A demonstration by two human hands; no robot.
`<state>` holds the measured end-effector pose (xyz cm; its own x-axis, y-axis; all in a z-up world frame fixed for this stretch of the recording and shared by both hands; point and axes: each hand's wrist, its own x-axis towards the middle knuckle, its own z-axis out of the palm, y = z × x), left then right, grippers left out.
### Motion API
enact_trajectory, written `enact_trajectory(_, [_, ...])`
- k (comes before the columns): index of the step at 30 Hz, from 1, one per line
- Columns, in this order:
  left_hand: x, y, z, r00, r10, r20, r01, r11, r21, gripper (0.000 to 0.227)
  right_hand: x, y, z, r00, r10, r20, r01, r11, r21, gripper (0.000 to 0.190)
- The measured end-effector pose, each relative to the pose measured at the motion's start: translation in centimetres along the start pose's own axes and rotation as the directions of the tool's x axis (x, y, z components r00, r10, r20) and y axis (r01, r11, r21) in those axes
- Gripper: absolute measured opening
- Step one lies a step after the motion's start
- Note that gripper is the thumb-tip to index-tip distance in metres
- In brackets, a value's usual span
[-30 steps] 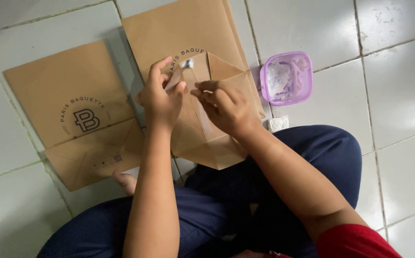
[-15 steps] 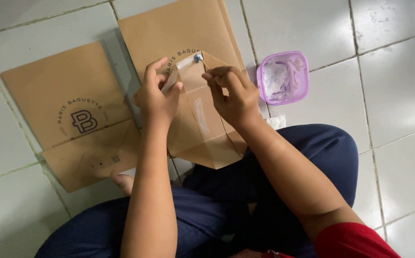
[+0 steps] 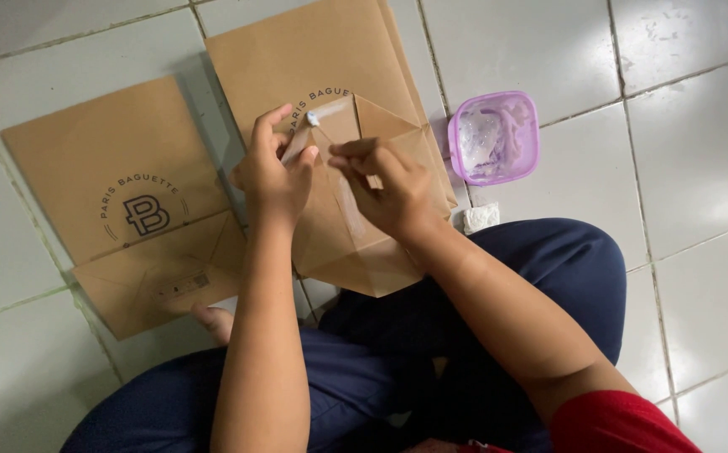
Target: The person folds the bottom sections of a brown paper bag and applies glue with a stick to create a flat base, then presses down on the glued areas to ensure they adhere.
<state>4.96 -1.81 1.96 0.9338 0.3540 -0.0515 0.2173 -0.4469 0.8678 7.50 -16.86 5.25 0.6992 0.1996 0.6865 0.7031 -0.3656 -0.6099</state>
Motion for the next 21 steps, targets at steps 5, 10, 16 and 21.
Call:
enact_trajectory(5, [0.4,-1.3,0.9,0.990,-0.132,0.057,0.119,0.975,0.189,0.052,0.4,2.4,-1.0,0.998,-0.020,-0.060,0.018,0.999,-0.038,0.035])
enact_trajectory(10, [0.6,-1.9,1.3,0.982,-0.179,0.061,0.162,0.962,0.220,0.052,0.1,2.5,-0.8,0.998,-0.059,-0.016,0.058,0.994,-0.093,0.032])
enact_trajectory(16, [0.3,-2.2,1.2,0.993,-0.099,0.065,0.088,0.984,0.154,0.052,-0.1,0.5,-0.3,0.999,-0.009,0.037,0.007,0.999,0.044,0.030])
enact_trajectory(21, [0.3,-1.1,0.9,0.982,-0.170,0.077,0.156,0.974,0.166,0.051,-0.1,2.6,-0.5,0.997,-0.058,-0.045,0.055,0.996,-0.068,0.031])
